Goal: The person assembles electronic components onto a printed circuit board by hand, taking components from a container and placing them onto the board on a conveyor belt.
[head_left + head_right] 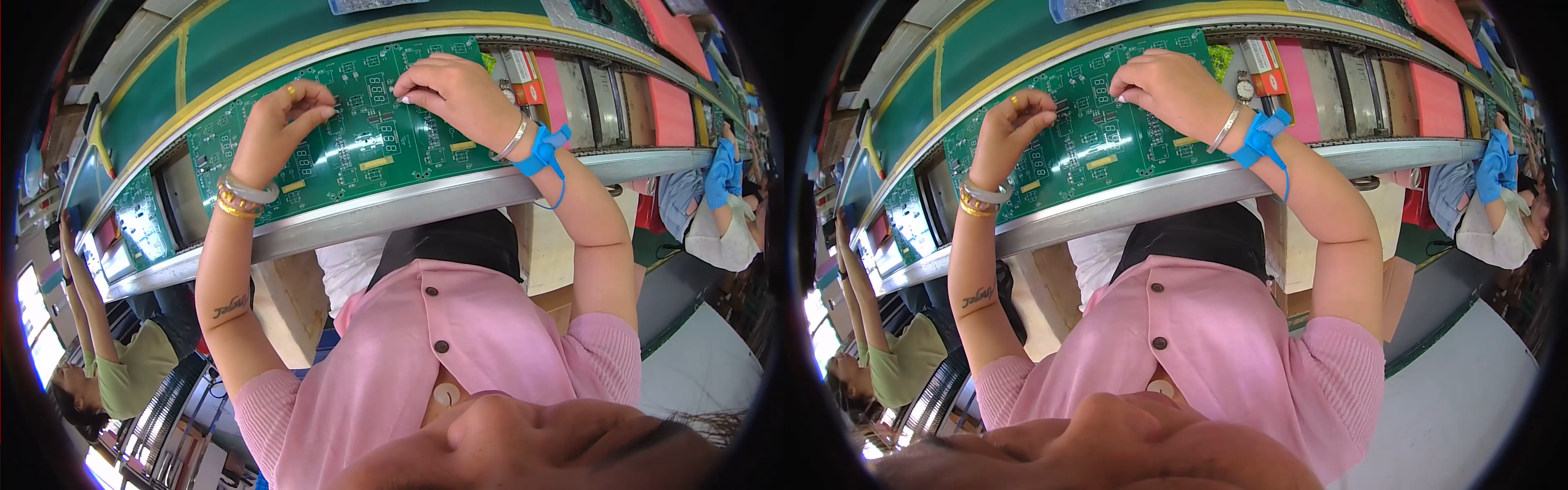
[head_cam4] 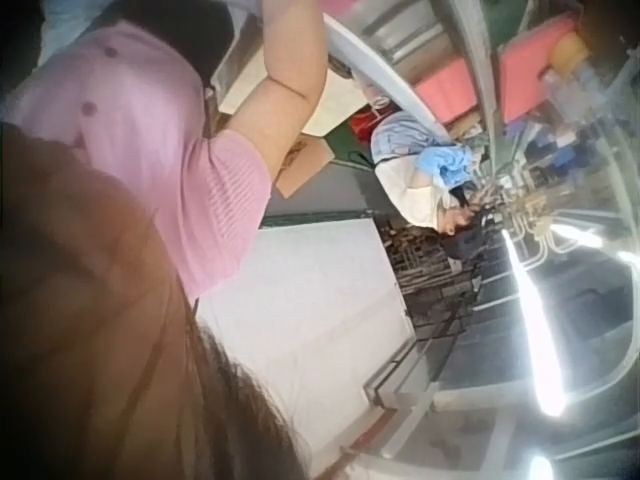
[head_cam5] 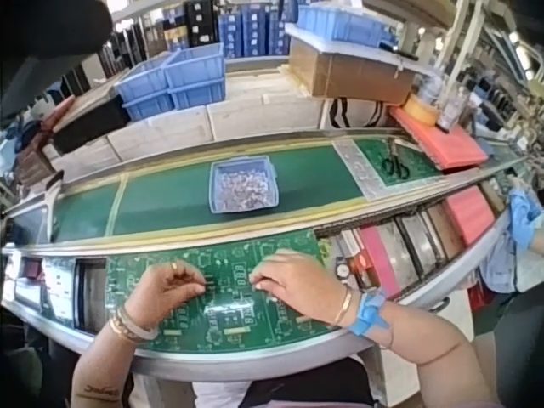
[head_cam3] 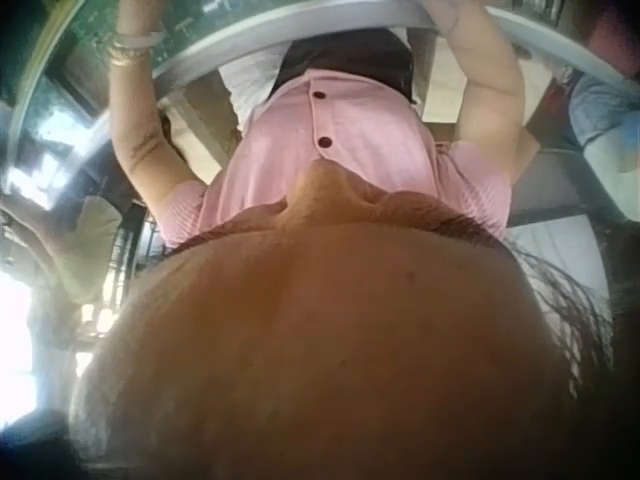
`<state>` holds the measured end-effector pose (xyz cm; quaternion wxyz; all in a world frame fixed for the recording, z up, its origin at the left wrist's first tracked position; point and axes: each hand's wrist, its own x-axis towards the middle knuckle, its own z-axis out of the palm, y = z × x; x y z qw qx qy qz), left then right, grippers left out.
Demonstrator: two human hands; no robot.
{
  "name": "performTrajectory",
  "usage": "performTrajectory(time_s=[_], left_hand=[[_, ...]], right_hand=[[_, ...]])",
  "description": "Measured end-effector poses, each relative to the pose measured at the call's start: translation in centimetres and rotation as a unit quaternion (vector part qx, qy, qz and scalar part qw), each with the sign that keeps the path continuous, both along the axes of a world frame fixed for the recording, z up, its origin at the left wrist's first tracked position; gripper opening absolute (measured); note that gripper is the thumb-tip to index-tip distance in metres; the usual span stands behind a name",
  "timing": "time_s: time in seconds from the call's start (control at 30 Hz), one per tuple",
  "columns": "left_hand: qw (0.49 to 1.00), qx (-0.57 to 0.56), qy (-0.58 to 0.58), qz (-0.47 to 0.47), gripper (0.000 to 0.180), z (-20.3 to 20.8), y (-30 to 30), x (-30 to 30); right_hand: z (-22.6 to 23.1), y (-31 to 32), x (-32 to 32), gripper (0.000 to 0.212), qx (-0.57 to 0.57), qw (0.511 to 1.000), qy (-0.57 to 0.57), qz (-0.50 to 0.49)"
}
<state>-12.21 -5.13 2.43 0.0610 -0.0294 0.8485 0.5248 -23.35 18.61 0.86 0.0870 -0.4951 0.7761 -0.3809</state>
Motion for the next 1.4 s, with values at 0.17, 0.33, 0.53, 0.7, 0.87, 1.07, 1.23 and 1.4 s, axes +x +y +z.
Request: performTrajectory(time_s=[0.17, 0.33, 0.53, 0.7, 0.87, 1.07, 1.23, 1.4], left_hand=[[0.993, 0.085, -0.063, 0.054, 0.014, -1.2, -1.0, 2.8], [0.993, 0.104, -0.040, 0.043, 0.016, -2.3, -1.5, 3.9], [0.988, 0.135, -0.053, 0.047, 0.016, -2.2, -1.5, 3.9], [0.990, 0.120, -0.054, 0.055, 0.017, -2.2, -1.4, 3.8], [0.986, 0.142, -0.057, 0.068, 0.016, -2.2, -1.3, 3.8], [0.987, 0.119, -0.064, 0.086, 0.015, -1.8, -1.0, 3.9], [0.994, -0.046, 0.098, 0.011, 0.013, 0.0, 1.0, 1.1], [0.976, -0.150, 0.155, -0.006, 0.014, -1.5, 0.9, 1.3]], right_hand=[[-0.9, -0.4, -0.2, 0.008, -0.002, 0.996, 0.083, 0.014], [-1.1, -0.4, -0.1, 0.010, 0.009, 0.992, 0.124, 0.014], [-1.2, -0.6, 0.1, 0.007, 0.015, 0.986, 0.163, 0.015], [-0.8, -0.8, 0.4, 0.007, 0.024, 0.978, 0.205, 0.013], [-0.2, -1.5, 1.1, 0.006, 0.061, 0.958, 0.281, 0.020], [2.7, -2.2, -2.5, 0.013, 0.035, 0.955, 0.293, 0.014], [4.8, -4.9, -8.2, 0.011, 0.136, 0.907, 0.384, -0.105], [-0.5, -10.7, -9.6, 0.016, 0.181, 0.894, 0.401, -0.080]])
